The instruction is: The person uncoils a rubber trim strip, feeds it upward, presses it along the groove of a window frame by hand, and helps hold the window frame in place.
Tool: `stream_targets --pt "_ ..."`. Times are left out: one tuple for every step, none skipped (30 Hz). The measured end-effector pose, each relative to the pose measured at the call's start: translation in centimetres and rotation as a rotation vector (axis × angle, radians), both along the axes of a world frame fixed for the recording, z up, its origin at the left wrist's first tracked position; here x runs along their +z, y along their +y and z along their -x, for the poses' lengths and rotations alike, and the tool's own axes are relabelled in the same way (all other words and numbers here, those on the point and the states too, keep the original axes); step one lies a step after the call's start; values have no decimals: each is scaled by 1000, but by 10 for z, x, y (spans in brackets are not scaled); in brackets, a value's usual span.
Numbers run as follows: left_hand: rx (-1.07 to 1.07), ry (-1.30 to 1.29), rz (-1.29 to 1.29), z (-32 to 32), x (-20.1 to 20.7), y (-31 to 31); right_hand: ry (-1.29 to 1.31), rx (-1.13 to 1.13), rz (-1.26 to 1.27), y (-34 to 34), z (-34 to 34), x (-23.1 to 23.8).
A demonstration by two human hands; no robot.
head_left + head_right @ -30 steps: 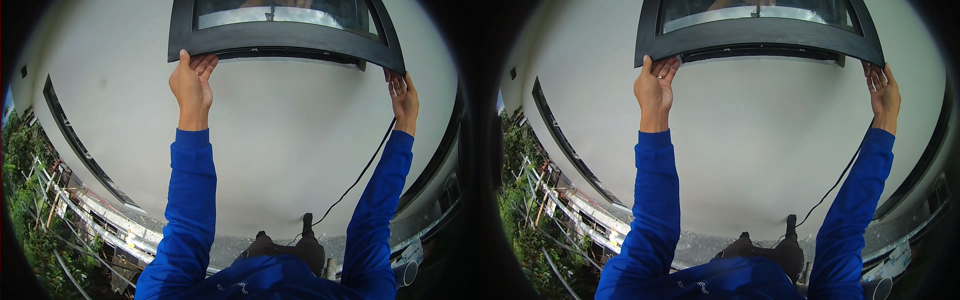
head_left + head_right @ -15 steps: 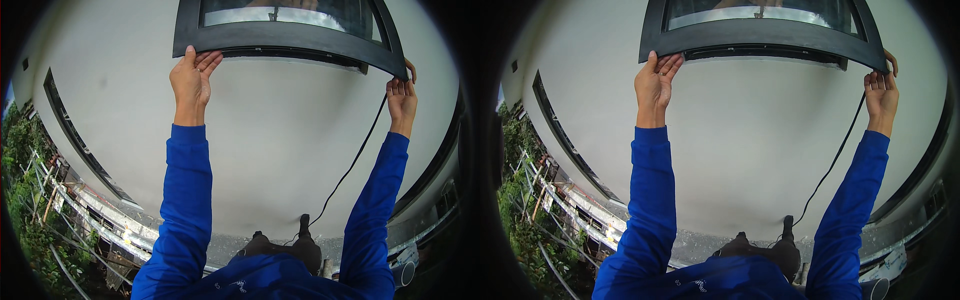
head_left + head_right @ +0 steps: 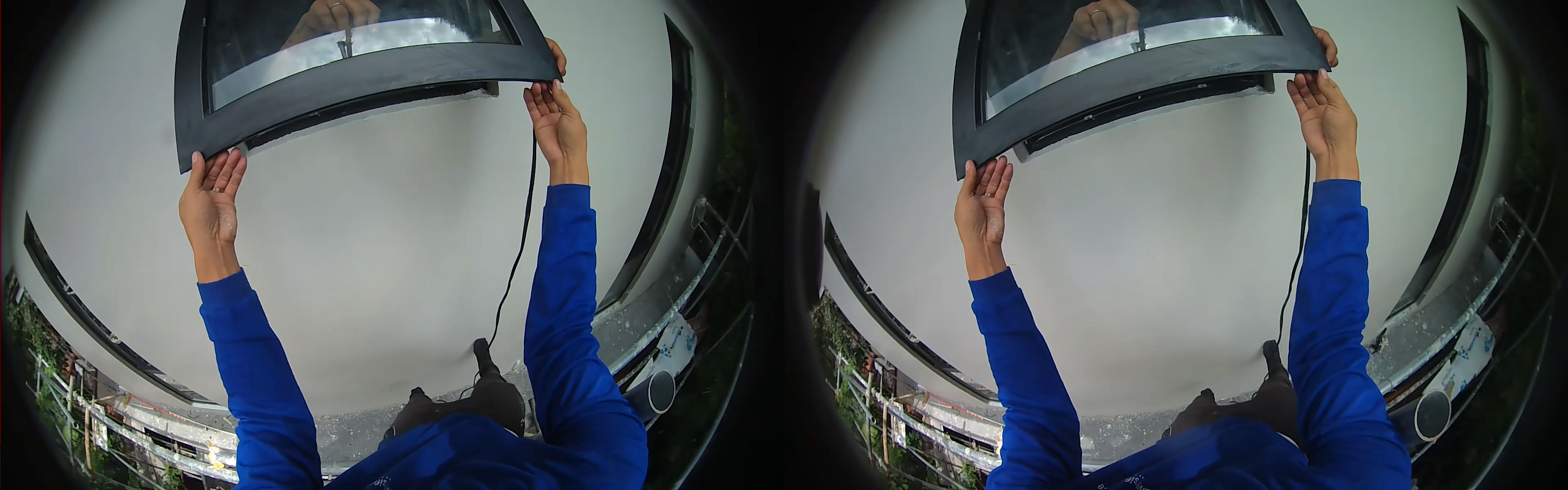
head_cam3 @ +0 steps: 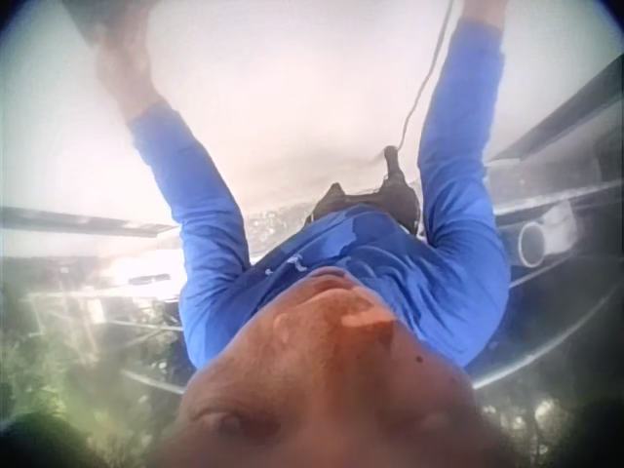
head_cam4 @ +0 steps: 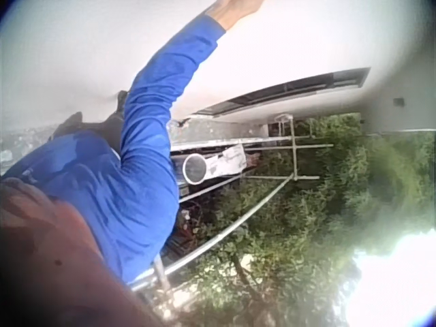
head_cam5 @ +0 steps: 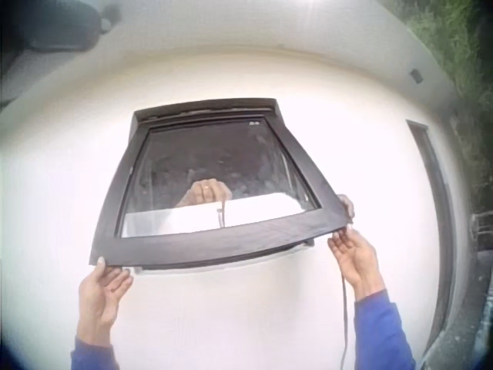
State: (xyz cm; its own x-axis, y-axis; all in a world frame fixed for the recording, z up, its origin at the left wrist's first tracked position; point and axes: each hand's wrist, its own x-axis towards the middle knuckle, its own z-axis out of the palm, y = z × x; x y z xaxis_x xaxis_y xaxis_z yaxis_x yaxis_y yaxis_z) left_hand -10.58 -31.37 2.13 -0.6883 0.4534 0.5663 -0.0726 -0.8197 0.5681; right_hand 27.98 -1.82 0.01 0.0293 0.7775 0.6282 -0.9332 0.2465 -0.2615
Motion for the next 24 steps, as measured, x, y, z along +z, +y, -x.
stream_targets --pt "2 11 -10 0 1 0 3 -6 3 2 -1 -2" --pt "7 20 -20 1 1 0 32 49 -33 5 0 -5" --pt "-13 23 -28 3 1 1 60 105 -70 8 1 -7" --pt "-13 22 -26 4 -1 1 60 104 -68 11 1 -9" --pt "-10 31 -27 5 -1 0 84 158 -73 13 2 -9" --pt "-6 40 -28 6 0 -1 107 212 -80 15 2 -9" --pt "-4 41 -29 5 0 -2 109 214 -80 18 3 -9" --pt "-2 44 -35 5 0 -2 115 274 -94 18 3 -9" --pt "0 47 -42 4 0 -3 122 335 -107 18 4 -9" --pt "0 47 -41 4 -1 -3 122 335 -107 17 4 -11" --pt "11 42 -41 4 -1 -4 120 313 -93 17 5 -11" --pt "21 37 -40 5 -1 -4 118 290 -78 16 7 -11" --pt "24 37 -43 5 -1 -4 118 293 -81 16 7 -10" --pt "33 37 -43 5 -1 -3 103 225 -66 17 5 -10" --pt "42 37 -43 4 -1 -3 89 157 -51 17 4 -9" --pt "44 36 -45 4 0 -3 88 159 -53 18 4 -9" --pt "46 47 -44 4 0 -2 84 111 -50 16 4 -9" --pt "48 57 -43 4 1 -1 81 63 -47 15 5 -8" --pt "51 56 -46 3 1 0 81 67 -50 13 4 -8" --pt "61 59 -44 1 1 0 52 8 -43 12 5 -7" --pt "72 61 -44 1 1 0 24 -50 -37 11 6 -7" --pt "80 59 -45 2 1 0 22 -43 -40 10 8 -6" --pt "82 71 -44 4 0 -2 9 -53 -30 7 11 -5" --pt "86 81 -42 7 0 -4 -5 -61 -22 3 15 -4"
